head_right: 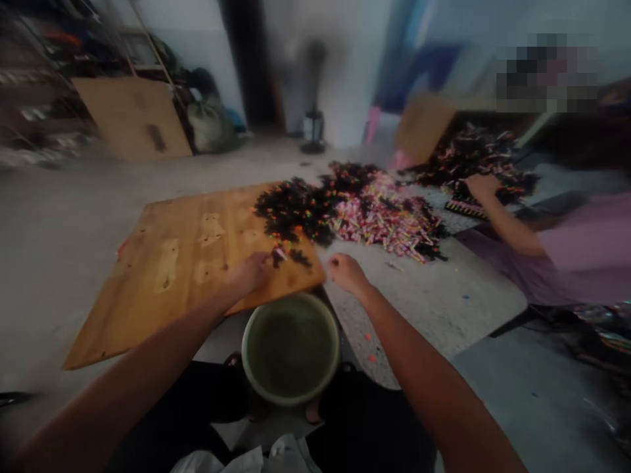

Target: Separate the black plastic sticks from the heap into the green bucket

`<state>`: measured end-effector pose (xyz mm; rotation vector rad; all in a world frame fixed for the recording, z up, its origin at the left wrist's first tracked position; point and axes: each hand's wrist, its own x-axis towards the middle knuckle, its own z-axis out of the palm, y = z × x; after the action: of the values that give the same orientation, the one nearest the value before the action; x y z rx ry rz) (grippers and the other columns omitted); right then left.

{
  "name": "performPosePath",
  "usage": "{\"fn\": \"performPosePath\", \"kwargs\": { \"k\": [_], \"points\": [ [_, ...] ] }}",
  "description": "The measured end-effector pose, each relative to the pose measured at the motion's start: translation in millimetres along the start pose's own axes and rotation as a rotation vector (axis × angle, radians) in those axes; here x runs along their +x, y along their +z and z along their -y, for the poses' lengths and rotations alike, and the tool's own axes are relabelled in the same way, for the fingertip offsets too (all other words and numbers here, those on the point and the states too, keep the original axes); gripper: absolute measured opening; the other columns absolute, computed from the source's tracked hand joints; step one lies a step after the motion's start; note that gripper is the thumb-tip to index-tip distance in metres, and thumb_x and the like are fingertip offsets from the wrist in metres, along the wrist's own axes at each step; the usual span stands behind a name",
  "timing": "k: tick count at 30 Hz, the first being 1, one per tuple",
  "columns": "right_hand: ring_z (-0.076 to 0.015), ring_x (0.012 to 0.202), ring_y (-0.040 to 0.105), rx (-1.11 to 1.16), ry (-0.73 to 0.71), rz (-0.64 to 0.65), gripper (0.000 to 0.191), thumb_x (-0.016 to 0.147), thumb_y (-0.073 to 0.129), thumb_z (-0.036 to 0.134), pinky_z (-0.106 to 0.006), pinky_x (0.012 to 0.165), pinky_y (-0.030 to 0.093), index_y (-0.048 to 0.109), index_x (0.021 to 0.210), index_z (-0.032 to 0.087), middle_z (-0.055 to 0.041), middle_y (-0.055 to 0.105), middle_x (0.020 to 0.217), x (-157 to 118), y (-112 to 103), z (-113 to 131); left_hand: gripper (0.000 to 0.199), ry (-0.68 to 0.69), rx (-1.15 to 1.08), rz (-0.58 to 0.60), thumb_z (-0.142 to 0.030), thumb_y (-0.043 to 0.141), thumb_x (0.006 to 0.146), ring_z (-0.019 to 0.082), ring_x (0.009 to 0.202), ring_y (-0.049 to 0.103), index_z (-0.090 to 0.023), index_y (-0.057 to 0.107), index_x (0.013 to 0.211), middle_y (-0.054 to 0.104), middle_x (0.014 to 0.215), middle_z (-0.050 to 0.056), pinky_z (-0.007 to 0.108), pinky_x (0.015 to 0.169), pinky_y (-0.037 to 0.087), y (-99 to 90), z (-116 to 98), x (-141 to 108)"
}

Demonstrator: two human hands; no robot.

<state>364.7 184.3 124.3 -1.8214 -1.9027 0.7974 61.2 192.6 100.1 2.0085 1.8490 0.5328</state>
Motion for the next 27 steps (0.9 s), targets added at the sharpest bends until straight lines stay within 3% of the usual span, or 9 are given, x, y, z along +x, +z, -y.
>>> {"fn": "performPosePath", "kwargs": {
  "k": [2,6,9,13,17,20,24,27],
  "points": [
    [-0.019,0.081,0.069,-0.064,-0.06,-0.021,0.02,0.096,0.053,0.022,-0.026,0.075,0.048,0.072,0.097,0.016,-0.0061,0.075,0.086,30.7,17.6,15.6,0.031,-0.09,-0.022,-0.006,-0.036,0.056,0.098,0.026,0.1,0.069,-0.015,0.068,0.118,0.073,0.111,0.016,0.035,0.089,0.05,6.2,-7.3,18.8],
    [-0.022,0.096,0.07,-0.146,-0.16,-0.035,0.02,0.097,0.055,0.021,-0.029,0.087,0.049,0.075,0.101,0.018,-0.009,0.078,0.102,67.6,57.0,42.7,0.05,-0.247,-0.036,0.017,-0.061,0.058,0.096,0.031,0.099,0.07,-0.014,0.065,0.111,0.073,0.105,0.019,0.037,0.083,0.049,14.4,-20.8,41.4],
    [-0.0233,0.1,0.07,-0.213,-0.195,-0.018,0.023,0.1,0.053,0.024,-0.032,0.09,0.049,0.075,0.105,0.019,-0.0097,0.077,0.105,84.3,76.3,54.3,0.041,-0.235,-0.038,0.013,-0.053,0.068,0.091,0.029,0.097,0.07,-0.014,0.066,0.106,0.074,0.104,0.019,0.034,0.08,0.048,17.8,-21.6,52.3],
    [-0.0249,0.103,0.07,-0.283,-0.205,0.003,0.023,0.101,0.052,0.026,-0.033,0.09,0.049,0.073,0.11,0.019,-0.0112,0.076,0.107,96.6,86.7,65.3,0.022,-0.203,-0.216,0.065,-0.037,0.073,0.088,0.02,0.076,0.068,-0.015,0.067,0.089,0.072,0.082,0.01,0.028,0.067,0.046,15.6,-3.0,60.1],
    [-0.0257,0.102,0.07,-0.303,-0.255,0.041,0.023,0.102,0.051,0.025,-0.034,0.088,0.049,0.07,0.114,0.02,-0.0118,0.075,0.108,89.7,92.3,84.1,0.022,-0.222,-0.621,0.13,-0.035,0.071,0.089,0.012,0.057,0.058,-0.015,0.064,0.081,0.068,0.068,0.003,0.023,0.054,0.043,3.1,29.0,52.4],
    [-0.0261,0.102,0.069,-0.354,-0.258,0.078,0.023,0.103,0.051,0.029,-0.035,0.088,0.048,0.068,0.115,0.019,-0.0132,0.074,0.112,74.6,98.9,103.9,0.023,-0.276,-0.83,0.076,-0.034,0.072,0.088,0.009,0.052,0.055,-0.015,0.06,0.082,0.066,0.066,0.001,0.02,0.051,0.044,-9.8,51.7,36.1],
    [-0.0285,0.108,0.067,-0.411,-0.329,0.107,0.03,0.101,0.057,0.04,-0.037,0.092,0.048,0.066,0.119,0.017,-0.0164,0.07,0.121,50.1,112.7,128.1,0.018,-0.296,-0.89,-0.012,-0.03,0.069,0.088,0.009,0.052,0.056,-0.017,0.058,0.082,0.064,0.066,-0.001,0.02,0.053,0.045,-20.9,68.5,7.8],
    [-0.028,0.112,0.066,-0.385,-0.406,0.121,0.032,0.102,0.055,0.042,-0.037,0.094,0.048,0.066,0.119,0.017,-0.0168,0.065,0.13,31.5,124.0,138.2,0.016,-0.264,-0.875,-0.01,-0.028,0.067,0.089,0.01,0.055,0.058,-0.017,0.058,0.081,0.064,0.067,-0.001,0.022,0.056,0.047,-18.5,66.4,-12.2]
  ]
}}
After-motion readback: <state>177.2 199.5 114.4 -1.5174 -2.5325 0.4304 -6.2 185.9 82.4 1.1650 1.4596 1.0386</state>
